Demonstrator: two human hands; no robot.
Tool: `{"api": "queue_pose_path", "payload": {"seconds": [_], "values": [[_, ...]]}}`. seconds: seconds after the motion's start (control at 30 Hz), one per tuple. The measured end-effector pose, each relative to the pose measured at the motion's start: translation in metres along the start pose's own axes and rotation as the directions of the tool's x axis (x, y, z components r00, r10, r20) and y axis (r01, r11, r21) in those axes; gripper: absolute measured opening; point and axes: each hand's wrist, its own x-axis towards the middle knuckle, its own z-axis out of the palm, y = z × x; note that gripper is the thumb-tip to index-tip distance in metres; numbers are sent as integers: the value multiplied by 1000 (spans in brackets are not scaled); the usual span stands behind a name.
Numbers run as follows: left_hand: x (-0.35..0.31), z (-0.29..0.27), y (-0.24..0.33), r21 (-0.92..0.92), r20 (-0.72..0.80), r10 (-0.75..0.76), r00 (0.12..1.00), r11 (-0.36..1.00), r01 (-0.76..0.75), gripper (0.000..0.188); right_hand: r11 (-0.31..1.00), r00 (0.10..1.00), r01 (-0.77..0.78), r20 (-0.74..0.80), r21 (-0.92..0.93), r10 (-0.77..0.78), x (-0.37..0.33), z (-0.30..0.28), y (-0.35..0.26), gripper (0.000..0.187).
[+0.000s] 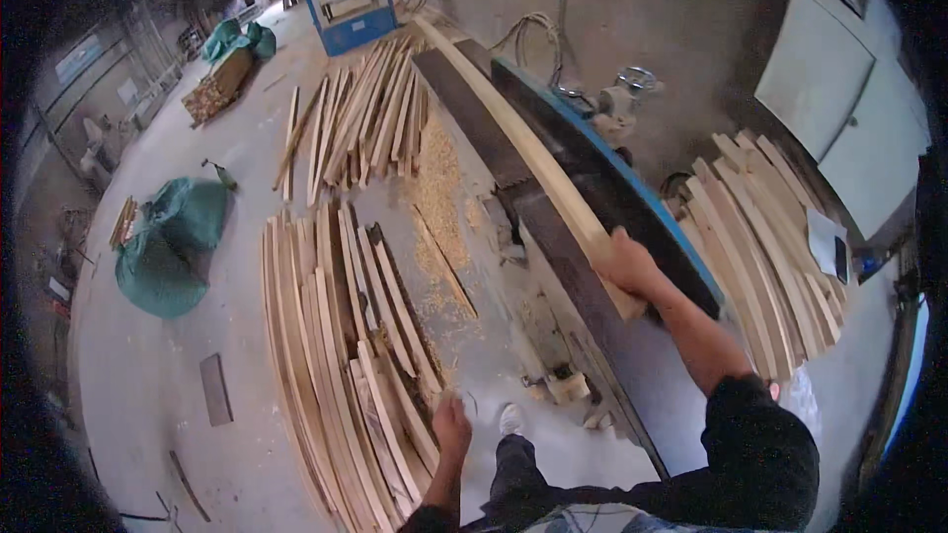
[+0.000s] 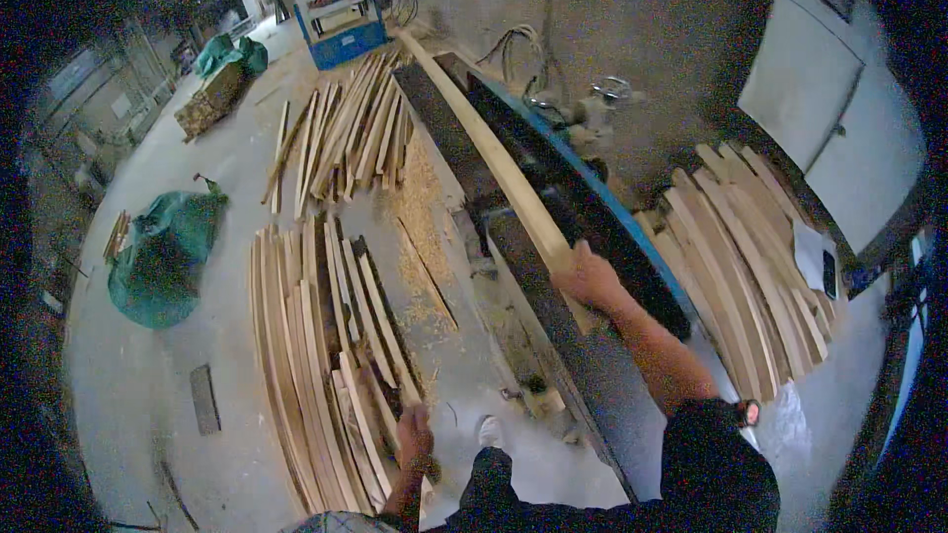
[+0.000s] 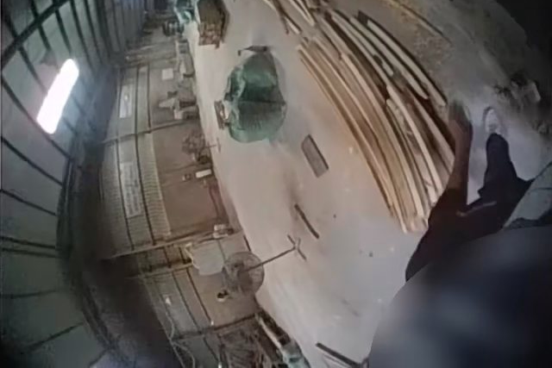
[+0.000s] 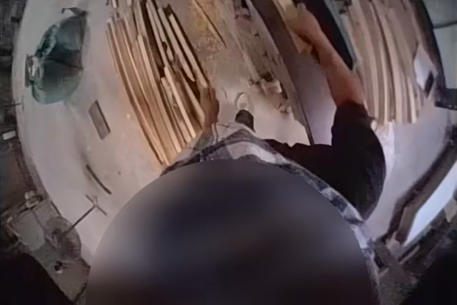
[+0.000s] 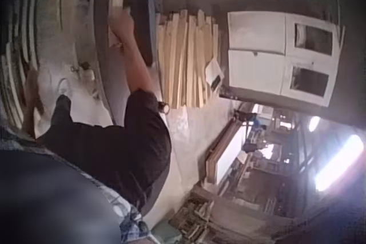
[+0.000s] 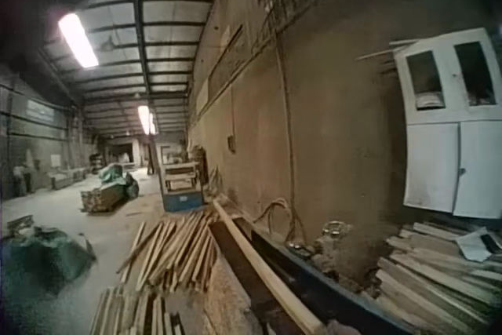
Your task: Smoothing wooden planks using a jointer machine in a factory.
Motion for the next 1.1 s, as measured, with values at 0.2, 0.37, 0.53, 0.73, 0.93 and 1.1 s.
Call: {"api": "queue_pose_path", "payload": {"seconds": [0.2, 0.37, 0.53, 0.73, 0.93, 1.1], "values": [[-90, 87, 176, -392, 236, 152, 960, 919, -49, 40, 940, 988, 65, 110, 334, -107, -277, 3, 119, 66], [-235, 134, 264, -453, 330, 57, 942, 885, 105, 47, 765, 952, -68, 272, 640, -143, -454, -14, 165, 61], [-273, 96, 307, -614, 398, -13, 917, 739, 277, 45, 545, 946, 52, 134, 837, -296, -544, -58, 164, 53], [-286, -22, 402, -822, 394, 401, 827, 557, 121, 51, 22, 745, 48, -21, 999, -667, -603, -142, 122, 70], [-263, -83, 455, -830, 438, 242, 866, 479, 286, 57, -58, 582, 361, -273, 931, -766, -624, -158, 45, 100], [-255, -107, 467, -809, 483, 223, 847, 484, 334, 62, -115, 633, 323, -305, 939, -711, -626, -155, 17, 100]]}}
